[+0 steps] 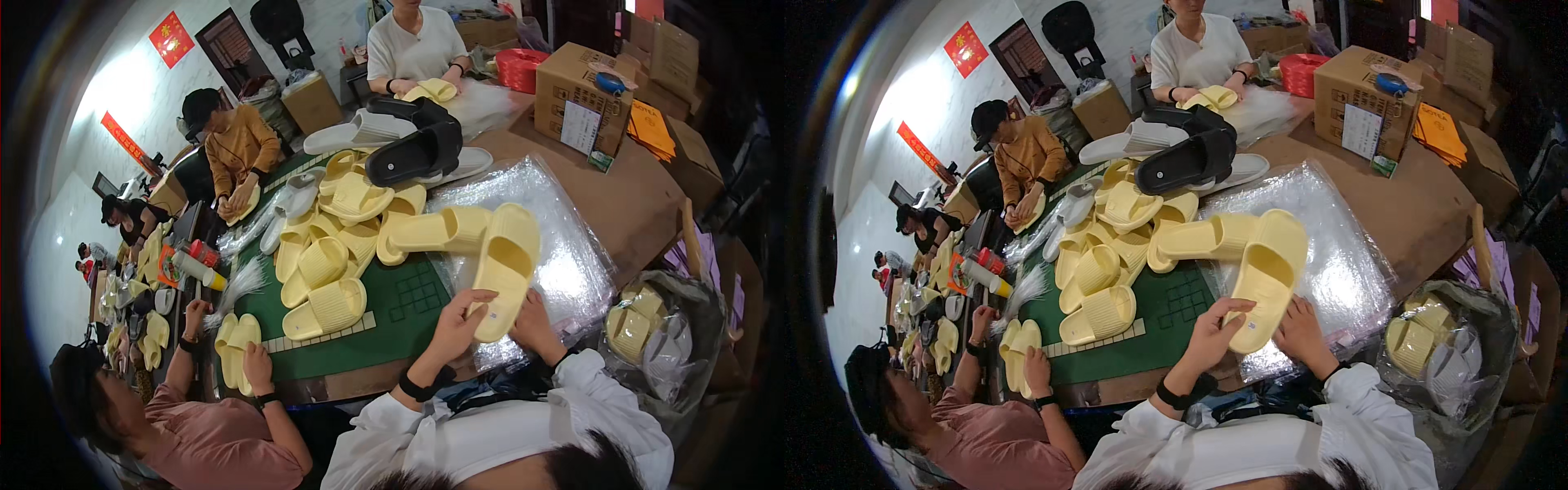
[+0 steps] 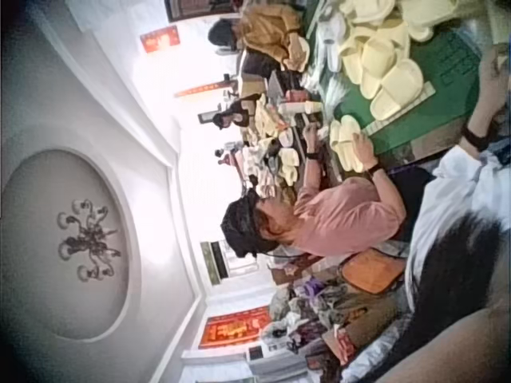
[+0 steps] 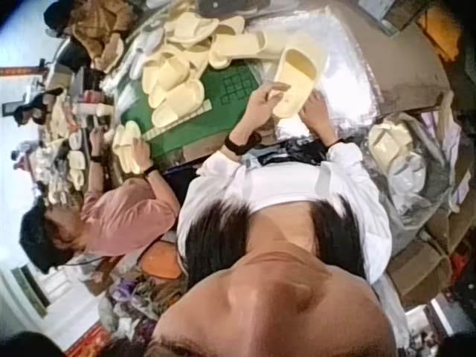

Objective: The recorder is bagging and packing plastic slippers into a large sack at a production or distribution station.

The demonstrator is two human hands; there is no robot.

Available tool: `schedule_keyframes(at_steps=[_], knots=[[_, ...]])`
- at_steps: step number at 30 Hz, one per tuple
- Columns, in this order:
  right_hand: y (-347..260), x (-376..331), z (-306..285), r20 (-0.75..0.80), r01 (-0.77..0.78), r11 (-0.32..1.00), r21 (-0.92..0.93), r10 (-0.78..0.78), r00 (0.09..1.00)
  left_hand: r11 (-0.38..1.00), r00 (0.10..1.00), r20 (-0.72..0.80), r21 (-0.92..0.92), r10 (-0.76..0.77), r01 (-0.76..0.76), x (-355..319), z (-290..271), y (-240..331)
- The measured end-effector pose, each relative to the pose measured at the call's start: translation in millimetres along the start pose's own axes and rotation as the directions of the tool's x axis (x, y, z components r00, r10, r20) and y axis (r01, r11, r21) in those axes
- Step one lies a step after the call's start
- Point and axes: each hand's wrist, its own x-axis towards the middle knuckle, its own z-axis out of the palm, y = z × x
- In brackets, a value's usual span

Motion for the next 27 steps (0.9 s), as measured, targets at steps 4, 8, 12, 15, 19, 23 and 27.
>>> schedule_keyframes(at_steps=[4, 8, 12, 15, 19, 23, 27], knots=[[36, -26, 48, 0.079, -0.196, 0.586, 0.786, 0.220, 0.972, 0.996, 0.991, 0.115, -0.063, 0.065, -0.058, 3, 40, 2], [32, -29, 50, 0.067, -0.185, 0.665, 0.724, 0.199, 0.978, 1.000, 0.991, 0.136, -0.020, 0.014, -0.011, 4, 52, -27], [24, -14, 46, 0.040, -0.181, 0.756, 0.629, 0.200, 0.979, 0.988, 0.981, 0.191, -0.143, -0.032, 0.060, 3, 50, -17], [21, 1, 42, 0.030, -0.173, 0.809, 0.562, 0.189, 0.982, 0.975, 0.975, 0.197, -0.176, -0.099, 0.134, 3, 41, -16], [19, 23, 37, 0.025, -0.161, 0.867, 0.472, 0.170, 0.985, 0.933, 0.972, 0.106, -0.277, -0.209, 0.231, 3, 40, -26], [22, -7, 38, 0.029, -0.144, 0.917, 0.372, 0.144, 0.989, 0.914, 0.948, 0.016, -0.261, -0.317, 0.310, 3, 38, -35], [25, -19, 31, 0.040, -0.121, 0.957, 0.264, 0.115, 0.993, 0.899, 0.922, -0.043, -0.241, -0.385, 0.365, 2, 35, -52]])
